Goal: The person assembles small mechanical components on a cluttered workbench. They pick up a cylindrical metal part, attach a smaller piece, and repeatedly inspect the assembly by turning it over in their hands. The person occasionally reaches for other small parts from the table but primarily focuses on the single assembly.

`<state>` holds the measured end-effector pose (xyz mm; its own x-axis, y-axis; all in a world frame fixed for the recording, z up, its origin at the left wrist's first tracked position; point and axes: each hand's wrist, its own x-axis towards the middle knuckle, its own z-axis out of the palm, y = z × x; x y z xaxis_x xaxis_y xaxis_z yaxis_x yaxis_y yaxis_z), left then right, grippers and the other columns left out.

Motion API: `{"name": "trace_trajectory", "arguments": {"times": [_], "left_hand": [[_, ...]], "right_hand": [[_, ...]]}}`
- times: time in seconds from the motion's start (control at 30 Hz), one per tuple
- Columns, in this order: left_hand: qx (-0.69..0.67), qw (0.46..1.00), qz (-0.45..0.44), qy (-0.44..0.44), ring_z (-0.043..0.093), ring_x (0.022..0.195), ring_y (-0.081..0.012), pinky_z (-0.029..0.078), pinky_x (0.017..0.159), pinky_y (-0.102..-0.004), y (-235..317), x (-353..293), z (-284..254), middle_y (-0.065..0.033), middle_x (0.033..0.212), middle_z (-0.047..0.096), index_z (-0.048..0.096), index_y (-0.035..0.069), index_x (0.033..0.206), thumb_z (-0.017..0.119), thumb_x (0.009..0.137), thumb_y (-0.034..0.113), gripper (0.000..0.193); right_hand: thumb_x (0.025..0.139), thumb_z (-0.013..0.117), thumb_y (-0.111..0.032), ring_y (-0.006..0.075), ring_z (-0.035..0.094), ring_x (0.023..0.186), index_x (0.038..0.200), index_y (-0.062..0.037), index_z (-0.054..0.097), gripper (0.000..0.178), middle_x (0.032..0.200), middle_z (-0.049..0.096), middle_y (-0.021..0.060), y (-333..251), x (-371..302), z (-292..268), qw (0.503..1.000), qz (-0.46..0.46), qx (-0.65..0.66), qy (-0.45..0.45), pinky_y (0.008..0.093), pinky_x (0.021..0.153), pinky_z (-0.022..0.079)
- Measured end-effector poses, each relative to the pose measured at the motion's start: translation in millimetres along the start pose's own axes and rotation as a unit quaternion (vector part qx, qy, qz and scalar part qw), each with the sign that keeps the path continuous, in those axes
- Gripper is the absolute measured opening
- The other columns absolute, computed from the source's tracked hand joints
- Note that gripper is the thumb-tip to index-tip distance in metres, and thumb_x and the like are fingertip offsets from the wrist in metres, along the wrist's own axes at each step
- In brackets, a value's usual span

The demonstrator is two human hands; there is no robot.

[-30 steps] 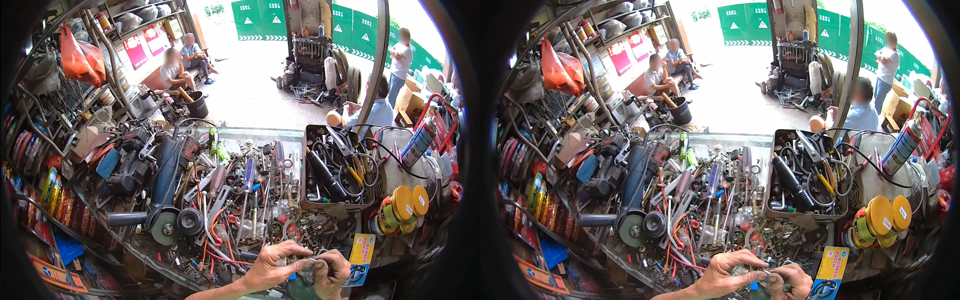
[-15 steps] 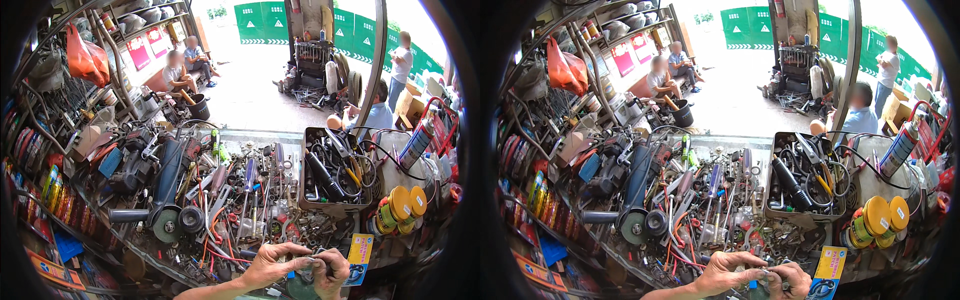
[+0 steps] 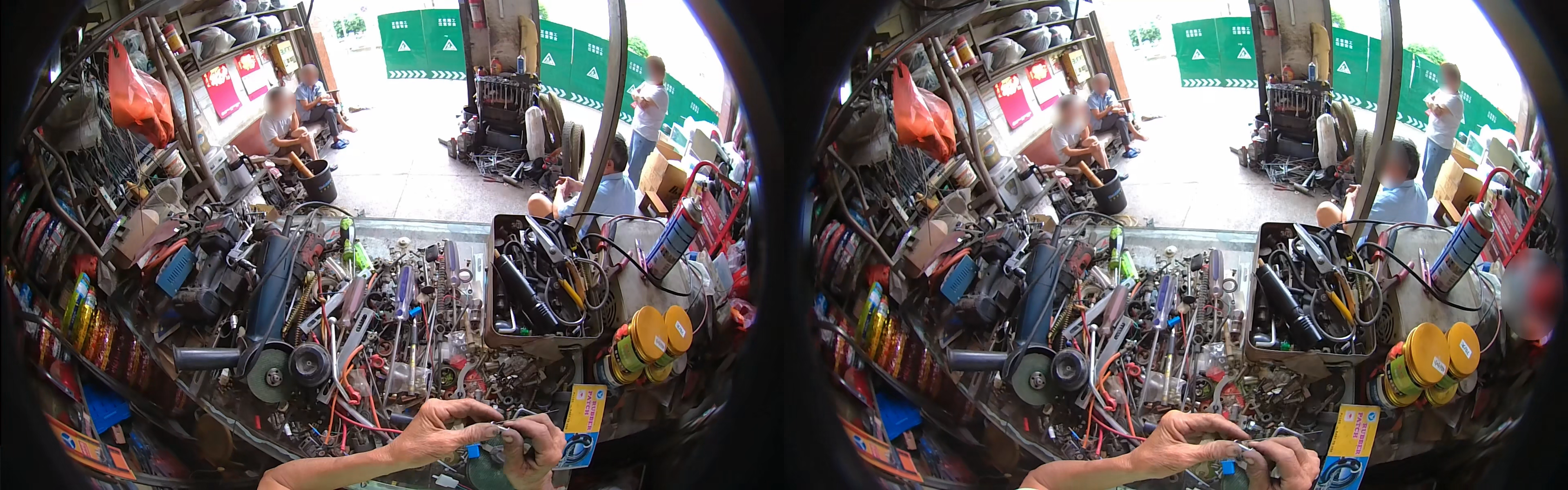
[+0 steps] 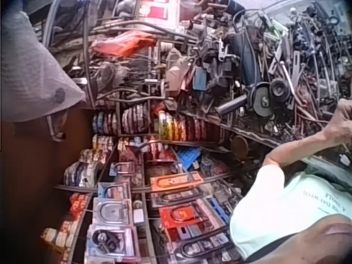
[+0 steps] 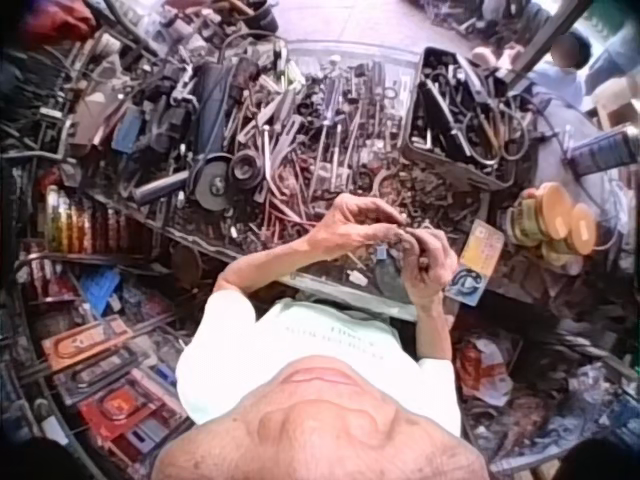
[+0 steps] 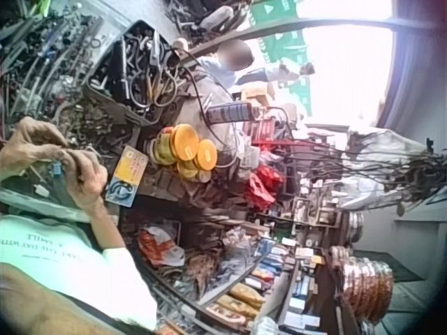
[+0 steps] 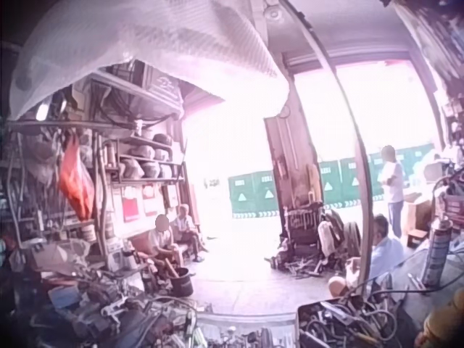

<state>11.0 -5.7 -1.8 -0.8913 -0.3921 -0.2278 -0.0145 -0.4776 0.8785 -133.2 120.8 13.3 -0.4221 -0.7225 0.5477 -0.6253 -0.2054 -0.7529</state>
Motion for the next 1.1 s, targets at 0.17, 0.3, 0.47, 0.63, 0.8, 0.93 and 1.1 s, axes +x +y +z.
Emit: {"name": "trace_trajectory", "arguments": {"times": [0.17,0.3,0.47,0.63,0.8,0.93,1.1], "left_hand": [[-0.008,1.0,0.025,0.0,0.066,0.105,-0.0119,0.052,0.095,-0.0276,-3.0,-2.8,-1.1,-0.0061,0.111,0.072,0.072,-0.001,0.117,0.072,0.095,0.006,0.023],[-0.003,0.993,0.117,0.003,0.065,0.099,-0.0089,0.053,0.088,-0.0241,-12.6,-3.8,-2.4,-0.0047,0.108,0.073,0.074,0.0,0.116,0.075,0.094,0.013,0.025],[-0.025,0.993,0.117,0.022,0.065,0.098,-0.0108,0.052,0.09,-0.027,-14.8,-1.5,2.2,-0.0053,0.105,0.073,0.074,0.001,0.114,0.076,0.093,0.01,0.023],[0.067,0.98,0.189,0.01,0.066,0.096,-0.014,0.048,0.095,-0.0317,-24.8,5.6,-0.3,-0.0065,0.101,0.074,0.074,0.002,0.111,0.076,0.091,0.005,0.02],[0.112,0.972,0.203,0.034,0.067,0.097,-0.0147,0.046,0.1,-0.0348,-30.7,4.6,1.3,-0.0072,0.102,0.074,0.073,0.002,0.112,0.075,0.092,0.007,0.02],[0.239,0.935,0.254,0.064,0.065,0.08,-0.0214,0.05,0.07,-0.0323,-4.6,4.4,7.4,-0.0098,0.093,0.07,0.077,0.004,0.104,0.077,0.085,0.0,0.02],[0.294,0.908,0.291,0.072,0.065,0.079,-0.0222,0.05,0.068,-0.0327,-12.2,6.5,6.3,-0.0096,0.088,0.068,0.075,0.003,0.104,0.077,0.086,0.002,0.018]], "right_hand": [[0.09,0.071,-0.006,0.0291,0.068,0.069,0.096,-0.0028,0.072,0.007,0.085,0.071,0.0149,-1.0,1.7,0.4,1.0,-0.008,0.001,-0.005,0.0367,0.061,0.053],[0.089,0.071,-0.005,0.0261,0.065,0.065,0.094,-0.0032,0.071,0.006,0.082,0.071,0.0136,0.7,2.3,2.7,1.0,0.001,0.019,-0.023,0.0342,0.057,0.049],[0.091,0.069,-0.007,0.0254,0.062,0.062,0.092,-0.0027,0.07,0.005,0.081,0.07,0.014,0.0,3.5,1.3,0.999,0.006,0.013,-0.035,0.034,0.055,0.047],[0.096,0.067,-0.016,0.026,0.061,0.061,0.092,-0.0022,0.069,0.015,0.077,0.066,0.0136,2.6,3.2,1.6,0.997,0.054,0.025,-0.042,0.0352,0.055,0.047],[0.096,0.067,-0.016,0.0249,0.061,0.06,0.09,-0.0023,0.069,0.015,0.075,0.065,0.0119,3.7,2.6,1.3,0.996,0.064,0.023,-0.051,0.0345,0.054,0.047],[0.097,0.064,-0.012,0.0233,0.063,0.06,0.088,-0.0033,0.07,0.014,0.075,0.067,0.0109,4.2,3.3,0.0,0.996,0.064,0.007,-0.055,0.0343,0.054,0.047],[0.097,0.064,-0.013,0.0231,0.063,0.061,0.088,-0.0034,0.07,0.014,0.072,0.067,0.0095,8.2,-1.9,-1.6,0.995,0.073,0.0,-0.068,0.0335,0.055,0.048]]}}
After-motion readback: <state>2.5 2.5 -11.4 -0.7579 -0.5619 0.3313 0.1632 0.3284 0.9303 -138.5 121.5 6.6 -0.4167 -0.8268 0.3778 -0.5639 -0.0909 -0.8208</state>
